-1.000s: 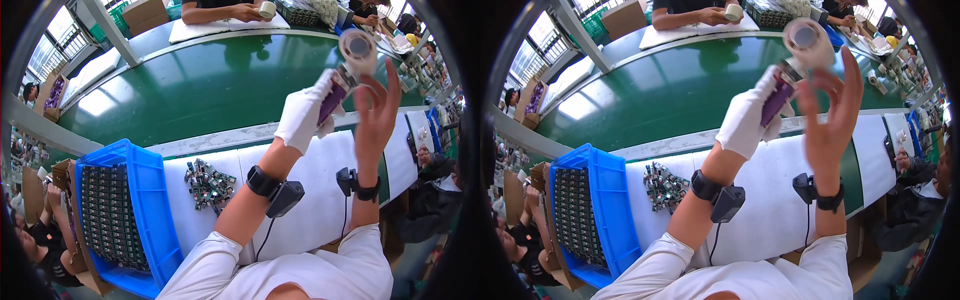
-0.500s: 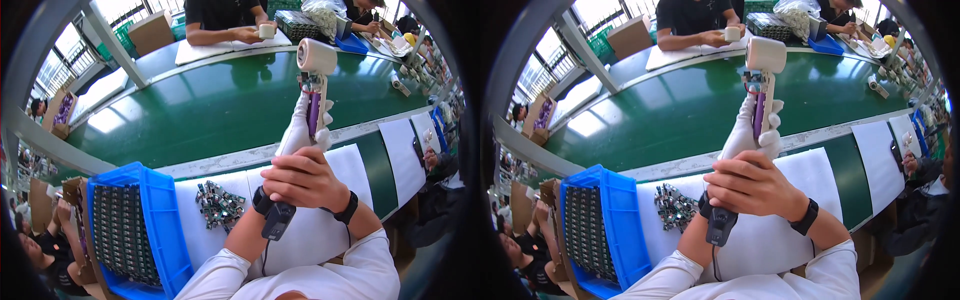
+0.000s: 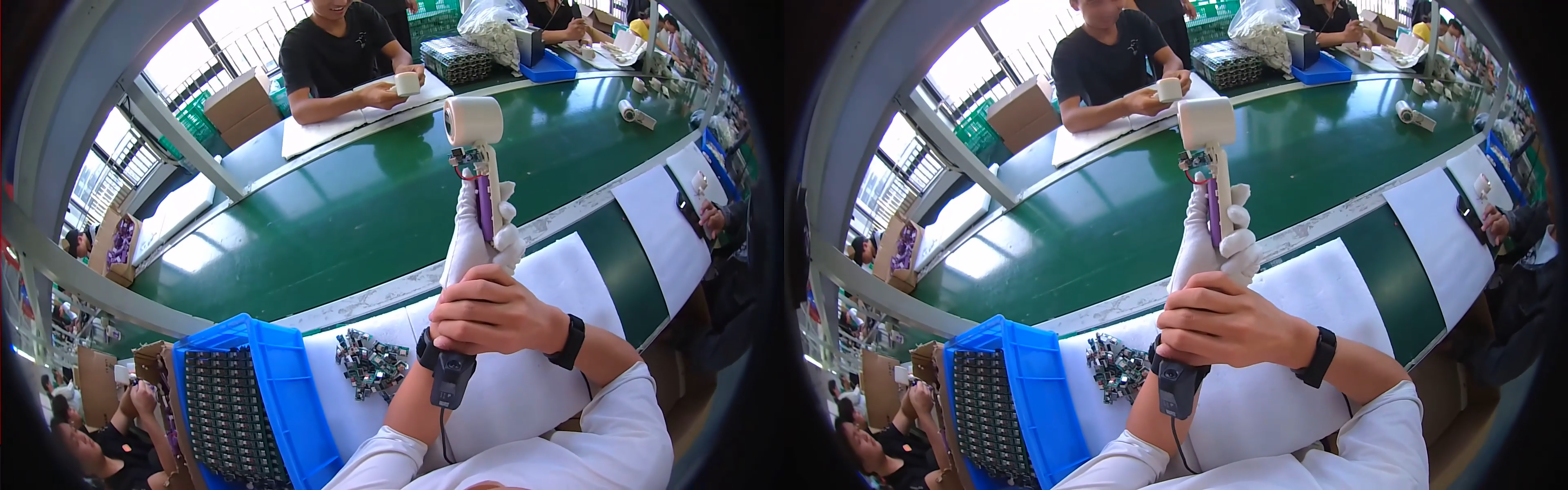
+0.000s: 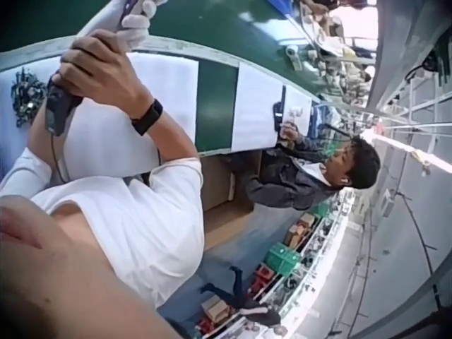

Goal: The person picks up a circuit board and a fan housing, connects the wires, and inserts the board into the housing. They then place the assembly on the conveyor belt and repeat the process with another set of components.

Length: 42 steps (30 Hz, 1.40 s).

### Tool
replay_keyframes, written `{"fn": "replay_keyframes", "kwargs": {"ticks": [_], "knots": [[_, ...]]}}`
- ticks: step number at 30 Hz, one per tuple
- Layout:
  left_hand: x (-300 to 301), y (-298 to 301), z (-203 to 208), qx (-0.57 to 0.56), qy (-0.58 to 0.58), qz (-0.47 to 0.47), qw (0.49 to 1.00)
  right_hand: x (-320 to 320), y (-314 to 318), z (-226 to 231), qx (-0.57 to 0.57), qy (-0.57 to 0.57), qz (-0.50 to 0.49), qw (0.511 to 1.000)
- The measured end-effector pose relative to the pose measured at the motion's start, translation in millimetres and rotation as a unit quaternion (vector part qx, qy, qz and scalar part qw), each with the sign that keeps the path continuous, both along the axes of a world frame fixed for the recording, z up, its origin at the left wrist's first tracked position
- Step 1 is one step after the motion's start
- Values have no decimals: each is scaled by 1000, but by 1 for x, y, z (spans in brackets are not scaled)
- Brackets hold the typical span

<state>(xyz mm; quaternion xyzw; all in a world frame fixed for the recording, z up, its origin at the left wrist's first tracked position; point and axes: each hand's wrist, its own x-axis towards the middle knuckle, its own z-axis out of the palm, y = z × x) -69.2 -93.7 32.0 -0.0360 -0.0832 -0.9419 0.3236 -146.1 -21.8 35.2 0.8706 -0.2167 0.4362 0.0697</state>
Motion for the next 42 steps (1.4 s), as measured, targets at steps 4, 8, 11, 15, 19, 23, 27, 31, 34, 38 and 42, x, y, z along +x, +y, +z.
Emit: {"fn": "replay_keyframes", "kwargs": {"ticks": [4,8,11,15,19,23,27,31,34,38,42], "knots": [[2,-5,6,76,-117,58,989,3,-7,2,-16,3,1,1000],[7,-22,-3,-3,-45,15,999,10,-17,4,10,-20,8,1000],[10,-19,-2,27,-11,-3,1000,7,-19,3,-13,-2,-15,1000],[7,-27,1,27,37,-41,998,-2,-25,3,-14,8,6,1000],[3,-23,-1,50,25,-52,997,0,-22,-8,18,-27,17,999],[4,-14,-9,65,27,-34,997,-1,-16,-11,-25,-32,21,999],[12,-19,-17,82,11,-20,996,-1,-16,-11,-32,-17,19,999],[17,-30,-22,56,-11,1,998,2,-20,-13,-37,12,8,999],[17,-33,-28,26,8,16,999,3,-20,-17,-47,15,17,999],[14,-31,-26,38,7,21,999,0,-21,-16,-30,18,29,999],[10,-25,-26,54,-10,7,998,-1,-19,-15,-5,21,37,999]]}}
